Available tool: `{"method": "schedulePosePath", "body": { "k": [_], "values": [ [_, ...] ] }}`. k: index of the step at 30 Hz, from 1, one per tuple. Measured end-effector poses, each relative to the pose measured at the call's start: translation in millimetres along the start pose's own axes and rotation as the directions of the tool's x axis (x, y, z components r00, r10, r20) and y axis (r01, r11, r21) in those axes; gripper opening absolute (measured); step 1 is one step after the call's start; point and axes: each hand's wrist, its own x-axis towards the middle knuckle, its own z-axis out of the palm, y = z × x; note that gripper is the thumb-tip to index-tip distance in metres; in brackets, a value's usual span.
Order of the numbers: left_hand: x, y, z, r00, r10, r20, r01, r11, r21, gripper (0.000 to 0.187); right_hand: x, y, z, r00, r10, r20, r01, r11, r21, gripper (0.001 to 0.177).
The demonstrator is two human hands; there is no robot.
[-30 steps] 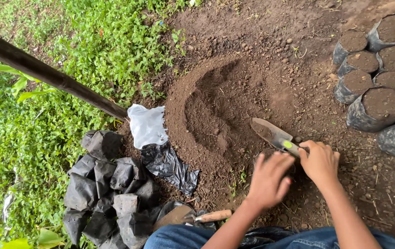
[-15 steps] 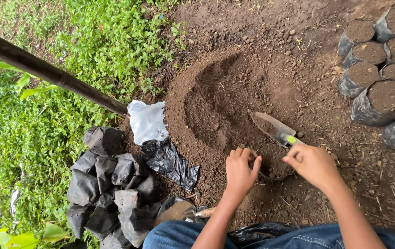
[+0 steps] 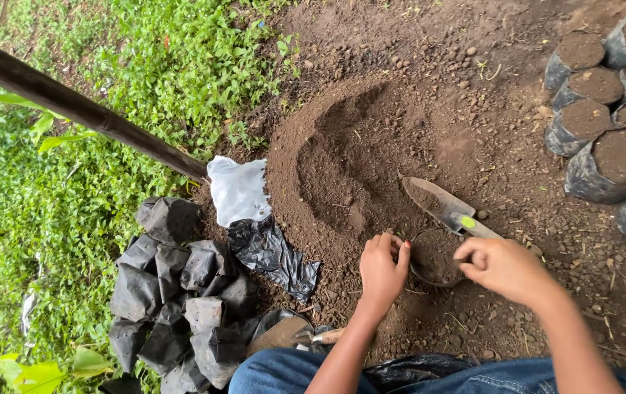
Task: Filling small plastic nursery bags with soil using a hand trowel and arranging them in a row.
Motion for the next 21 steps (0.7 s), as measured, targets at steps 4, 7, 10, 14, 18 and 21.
{"method": "schedulePosePath", "body": {
  "k": [4,7,10,14,18,21],
  "values": [
    [0,-2,3,1.0,-0.021,0.007,0.021,1.0,-0.016,0.017,13,7,20,0.975,-0.099,-0.201,0.107,0.994,0.031,0.017],
    [1,-5,7,1.0,0.0,-0.002,0.0,1.0,0.0,0.016,23,-4,41,0.982,-0.178,-0.058,0.168,0.974,-0.151,0.018],
    [-1,-9,11,0.999,-0.034,0.025,0.034,0.999,0.017,0.02,23,0,47,0.977,-0.188,-0.103,0.158,0.955,-0.252,0.013],
    [-1,-6,9,0.997,-0.054,0.05,0.053,0.998,0.019,0.022,9,7,16,0.991,-0.065,-0.116,0.046,0.985,-0.166,0.006],
    [0,-7,11,0.993,-0.083,0.088,0.08,0.996,0.033,0.023,1,18,-2,0.983,0.139,-0.122,-0.156,0.977,-0.146,0.035],
    [1,-6,9,0.992,-0.079,0.102,0.077,0.997,0.024,0.023,4,9,4,0.988,0.141,-0.056,-0.148,0.974,-0.171,0.04]
  ]
}}
